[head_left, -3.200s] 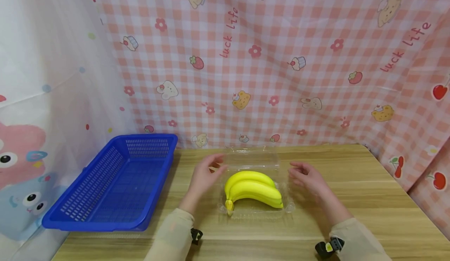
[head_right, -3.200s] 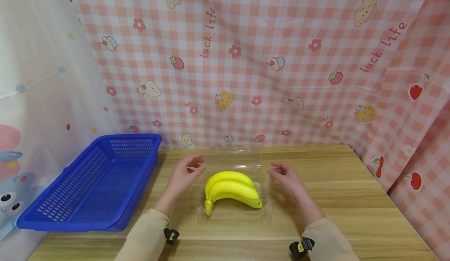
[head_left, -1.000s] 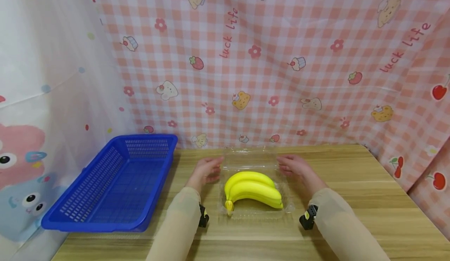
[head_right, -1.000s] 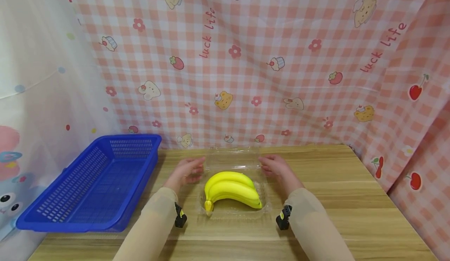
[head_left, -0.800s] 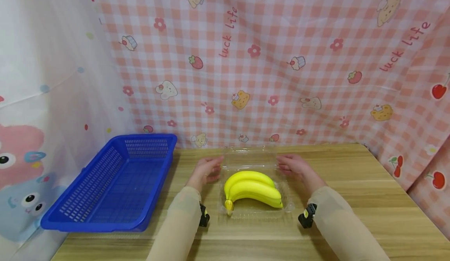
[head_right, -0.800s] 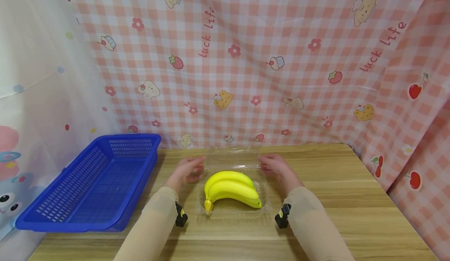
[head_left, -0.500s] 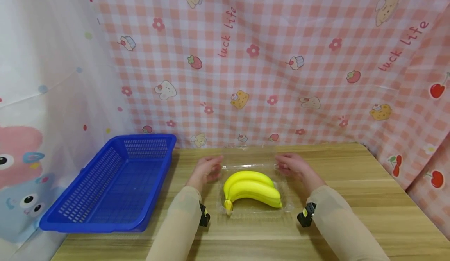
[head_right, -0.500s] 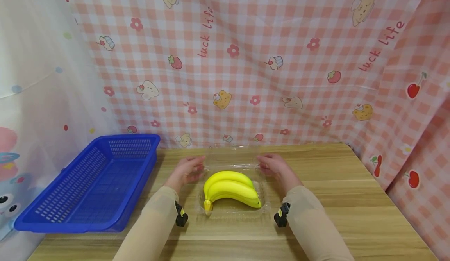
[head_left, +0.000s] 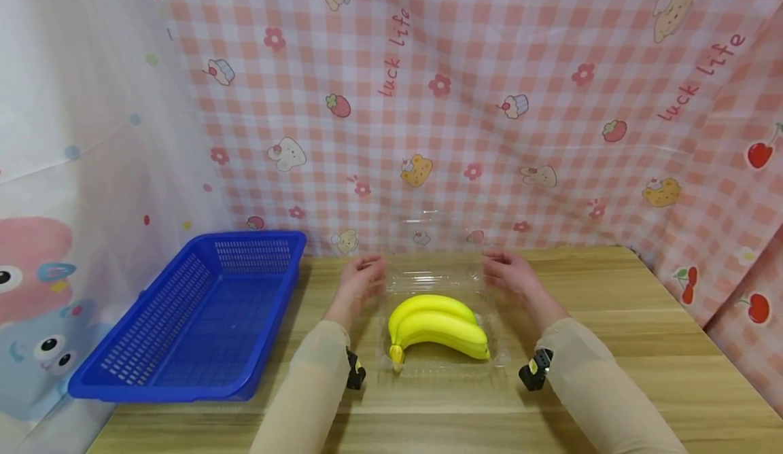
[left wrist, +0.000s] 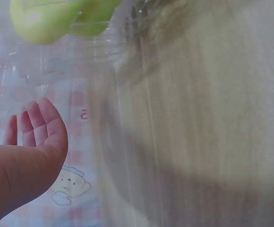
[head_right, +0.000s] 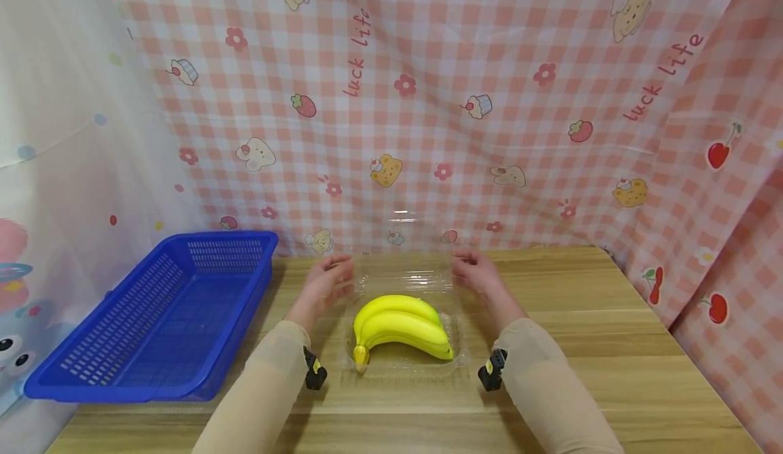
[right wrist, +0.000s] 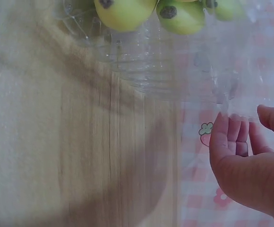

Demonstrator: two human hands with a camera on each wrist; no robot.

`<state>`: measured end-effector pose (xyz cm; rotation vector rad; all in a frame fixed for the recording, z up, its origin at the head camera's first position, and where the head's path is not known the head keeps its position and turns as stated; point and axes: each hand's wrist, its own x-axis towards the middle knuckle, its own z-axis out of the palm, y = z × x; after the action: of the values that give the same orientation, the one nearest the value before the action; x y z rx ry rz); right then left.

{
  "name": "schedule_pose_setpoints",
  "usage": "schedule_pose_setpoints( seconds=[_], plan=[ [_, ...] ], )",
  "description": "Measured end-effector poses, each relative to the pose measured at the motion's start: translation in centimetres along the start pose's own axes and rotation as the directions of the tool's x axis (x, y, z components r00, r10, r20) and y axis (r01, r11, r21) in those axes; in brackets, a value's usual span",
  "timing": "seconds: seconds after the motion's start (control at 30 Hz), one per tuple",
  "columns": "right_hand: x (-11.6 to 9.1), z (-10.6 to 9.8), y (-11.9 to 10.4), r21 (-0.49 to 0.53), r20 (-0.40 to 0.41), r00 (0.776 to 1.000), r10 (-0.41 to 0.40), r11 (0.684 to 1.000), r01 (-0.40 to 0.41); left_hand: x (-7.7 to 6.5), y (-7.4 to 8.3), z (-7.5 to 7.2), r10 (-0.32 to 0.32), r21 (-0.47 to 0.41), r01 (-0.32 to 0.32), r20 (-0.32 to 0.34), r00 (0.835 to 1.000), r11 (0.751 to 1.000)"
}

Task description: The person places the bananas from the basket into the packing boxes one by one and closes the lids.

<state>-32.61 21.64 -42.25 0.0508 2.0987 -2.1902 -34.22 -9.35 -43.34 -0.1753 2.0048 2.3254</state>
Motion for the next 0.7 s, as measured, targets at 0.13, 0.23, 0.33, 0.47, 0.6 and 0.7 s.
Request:
schedule_pose_setpoints(
  seconds=[0.13,0.23,0.33,0.47,0.6,0.7],
  plan=[
    [0.1,0.0,-0.2,0.022,-0.016,0.999,-0.039,0.999,0.039,0.2,0.4,0.2,0.041,-0.010,-0.041,-0.009,0.999,0.999],
    [0.0,0.1,-0.4,0.055,-0.025,0.997,-0.069,0.996,0.071,0.1,0.7,0.3,0.061,-0.012,-0.061,-0.022,0.998,0.998],
    [-0.1,0.1,-0.6,0.079,-0.034,0.995,-0.090,0.992,0.093,-0.1,1.1,0.4,0.076,-0.011,-0.077,-0.033,0.997,0.997],
    [-0.4,-0.1,-0.7,0.092,-0.048,0.993,-0.108,0.989,0.112,-0.3,1.4,0.5,0.091,-0.015,-0.092,-0.034,0.995,0.996],
    [-0.7,-0.1,-0.9,0.113,-0.038,0.988,-0.149,0.982,0.152,-0.4,1.6,0.6,0.103,-0.021,-0.104,-0.043,0.994,0.994],
    [-1.0,-0.1,-0.9,0.149,-0.019,0.983,-0.185,0.971,0.186,-0.5,1.7,0.5,0.116,-0.020,-0.117,-0.048,0.992,0.993]
  ],
)
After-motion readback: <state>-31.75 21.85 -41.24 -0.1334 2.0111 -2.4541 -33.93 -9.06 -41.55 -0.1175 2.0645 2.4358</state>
